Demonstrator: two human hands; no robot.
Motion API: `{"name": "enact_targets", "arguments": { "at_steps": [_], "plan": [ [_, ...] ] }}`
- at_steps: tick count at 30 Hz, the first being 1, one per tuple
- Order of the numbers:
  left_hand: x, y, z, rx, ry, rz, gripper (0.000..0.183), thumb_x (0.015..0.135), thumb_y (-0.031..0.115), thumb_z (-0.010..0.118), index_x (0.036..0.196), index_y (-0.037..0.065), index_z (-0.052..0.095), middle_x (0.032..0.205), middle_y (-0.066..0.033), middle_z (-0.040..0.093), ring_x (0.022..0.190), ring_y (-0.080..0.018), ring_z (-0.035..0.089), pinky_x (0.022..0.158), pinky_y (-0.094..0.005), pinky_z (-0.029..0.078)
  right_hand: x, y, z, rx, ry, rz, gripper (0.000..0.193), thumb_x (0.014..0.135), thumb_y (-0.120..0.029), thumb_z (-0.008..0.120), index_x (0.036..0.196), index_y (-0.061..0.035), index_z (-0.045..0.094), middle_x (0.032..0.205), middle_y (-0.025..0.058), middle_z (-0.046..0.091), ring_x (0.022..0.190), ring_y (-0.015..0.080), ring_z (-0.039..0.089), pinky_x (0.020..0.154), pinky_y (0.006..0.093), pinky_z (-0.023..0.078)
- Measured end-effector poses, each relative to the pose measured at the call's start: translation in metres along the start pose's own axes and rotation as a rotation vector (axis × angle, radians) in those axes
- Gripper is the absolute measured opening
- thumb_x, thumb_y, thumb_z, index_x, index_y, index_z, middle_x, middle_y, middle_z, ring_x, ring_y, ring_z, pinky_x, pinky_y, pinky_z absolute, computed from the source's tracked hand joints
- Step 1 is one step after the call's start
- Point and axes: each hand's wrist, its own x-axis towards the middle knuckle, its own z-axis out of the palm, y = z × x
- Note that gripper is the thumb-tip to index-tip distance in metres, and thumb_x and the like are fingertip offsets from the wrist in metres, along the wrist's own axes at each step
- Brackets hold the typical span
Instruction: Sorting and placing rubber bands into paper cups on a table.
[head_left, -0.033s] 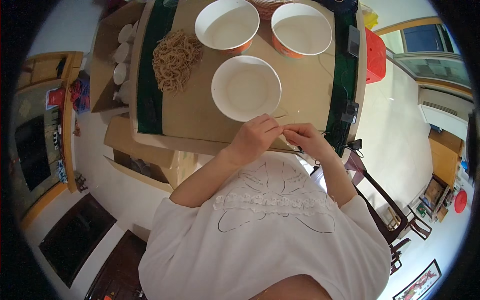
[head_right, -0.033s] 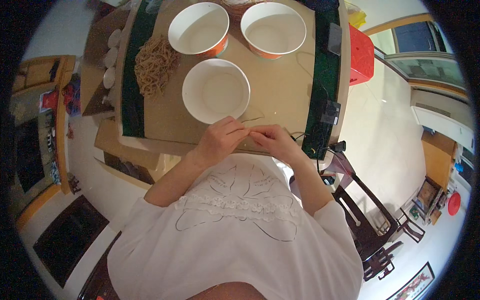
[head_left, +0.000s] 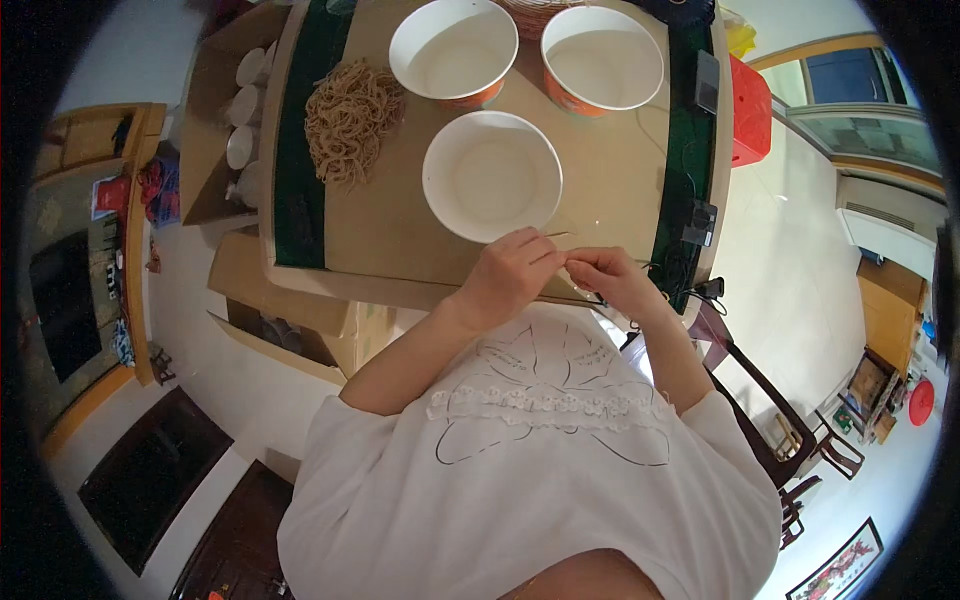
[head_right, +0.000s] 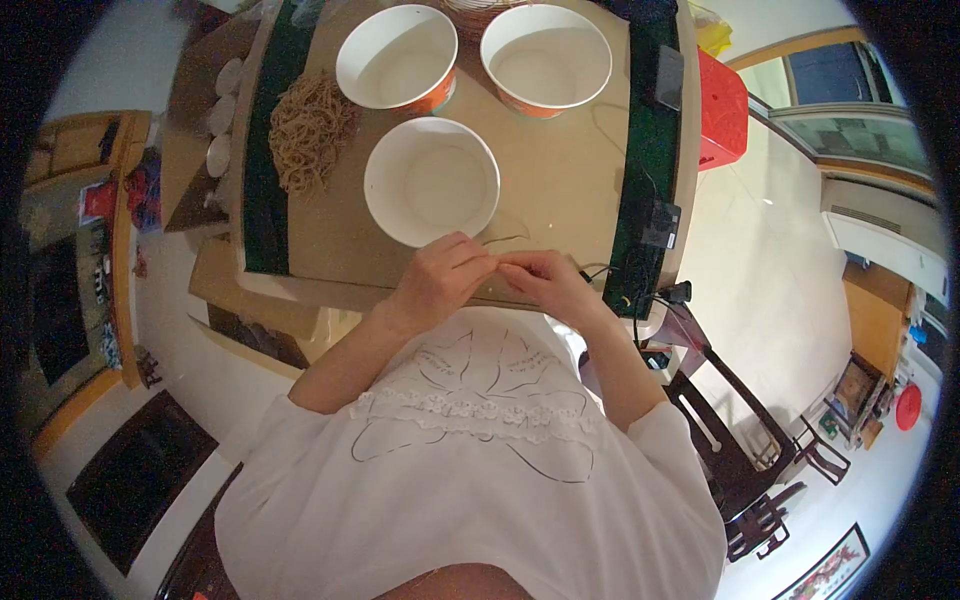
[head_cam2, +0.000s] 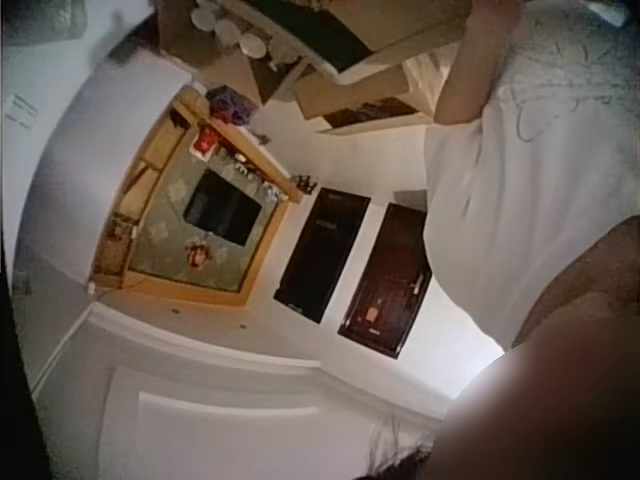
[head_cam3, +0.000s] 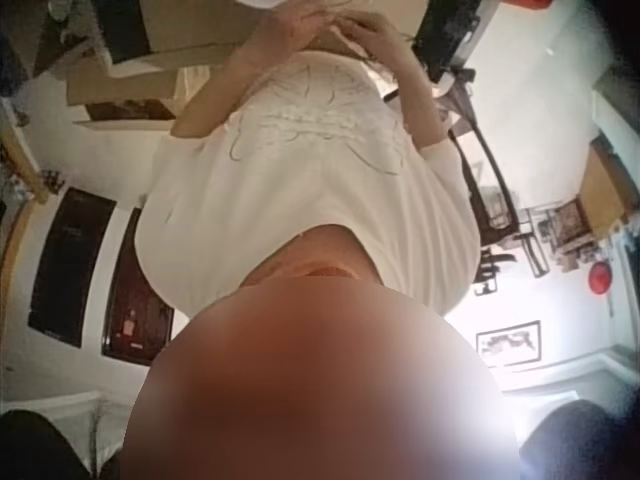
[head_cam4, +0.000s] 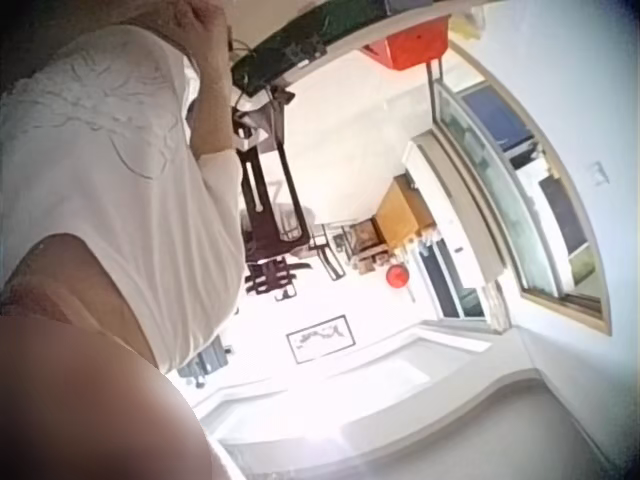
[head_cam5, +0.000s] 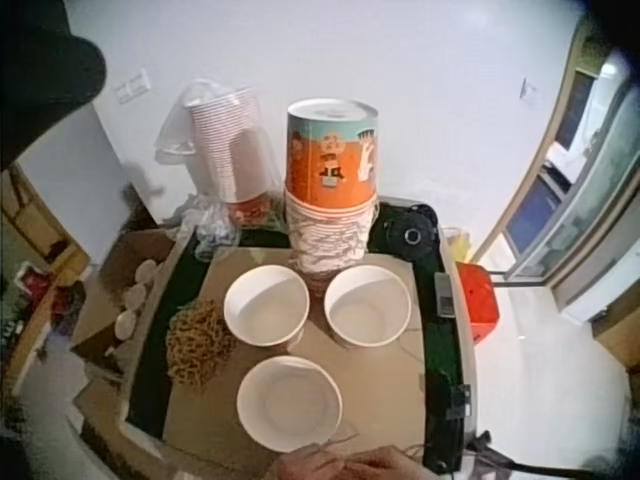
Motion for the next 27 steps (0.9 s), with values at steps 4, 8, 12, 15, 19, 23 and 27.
{"name": "enact_targets", "arguments": {
  "at_steps": [4,8,12,15,19,23,27],
  "plan": [
    [0.001,0.000,0.003,-0.128,0.059,-0.183,0.006,0.073,0.006,0.062,0.078,0.003,0.059,0.075,-0.0083,0.055,0.072,-0.0244,0.055,0.062,-0.0336,0.046,0.003,0.006,0.004,-0.056,0.149,-0.161,0.012,0.088,-0.009,0.058,0.096,-0.0012,0.061,0.070,-0.0048,0.051,0.062,0.0035,0.042,0.055,0.0184,0.034],
    [0.012,0.003,0.002,-0.262,0.081,-0.418,0.005,0.079,0.007,0.062,0.078,0.003,0.059,0.074,-0.0103,0.054,0.068,-0.0251,0.055,0.059,-0.0343,0.044,0.013,0.008,0.008,-0.018,0.371,-0.278,0.009,0.085,-0.009,0.063,0.090,-0.0015,0.061,0.067,-0.0041,0.051,0.061,0.0035,0.042,0.054,0.0188,0.034],
    [0.021,-0.010,0.012,-0.328,0.146,-0.514,0.005,0.078,0.005,0.064,0.081,0.002,0.061,0.075,-0.0110,0.057,0.067,-0.0239,0.058,0.059,-0.0309,0.046,0.028,0.003,0.006,-0.098,0.449,-0.360,0.010,0.084,-0.010,0.063,0.087,-0.0005,0.061,0.064,-0.0042,0.050,0.059,0.0034,0.041,0.051,0.0190,0.033],
    [0.028,-0.029,0.020,-0.311,0.211,-0.531,0.007,0.076,0.004,0.064,0.082,0.003,0.062,0.076,-0.0108,0.059,0.066,-0.0223,0.059,0.059,-0.0300,0.047,0.054,0.012,-0.011,-0.184,0.521,-0.328,0.010,0.084,-0.010,0.063,0.085,0.0004,0.061,0.063,-0.0044,0.050,0.058,0.0034,0.040,0.051,0.0196,0.033],
    [0.030,-0.054,0.033,-0.190,0.301,-0.513,0.007,0.074,0.006,0.063,0.080,0.005,0.062,0.077,-0.0096,0.058,0.070,-0.0253,0.058,0.061,-0.0340,0.047,0.084,0.031,-0.025,-0.096,0.593,-0.373,0.010,0.083,-0.010,0.063,0.086,-0.0002,0.062,0.062,-0.0049,0.049,0.057,0.0025,0.039,0.050,0.0189,0.031],
    [0.030,-0.056,0.034,-0.022,0.246,-0.435,0.013,0.074,0.008,0.064,0.086,0.007,0.064,0.083,-0.0099,0.059,0.077,-0.0273,0.059,0.066,-0.0362,0.048,0.088,0.030,-0.025,-0.084,0.566,-0.396,0.010,0.084,-0.009,0.063,0.087,-0.0004,0.062,0.064,-0.0047,0.051,0.058,0.0021,0.040,0.051,0.0183,0.033],
    [0.029,-0.057,0.035,0.013,0.222,-0.448,0.015,0.073,0.010,0.064,0.088,0.008,0.063,0.084,-0.0098,0.059,0.081,-0.0285,0.057,0.070,-0.0380,0.047,0.089,0.025,-0.025,-0.148,0.534,-0.389,0.010,0.084,-0.009,0.063,0.088,-0.0005,0.062,0.067,-0.0041,0.053,0.059,0.0025,0.042,0.052,0.0186,0.034]
  ]
}}
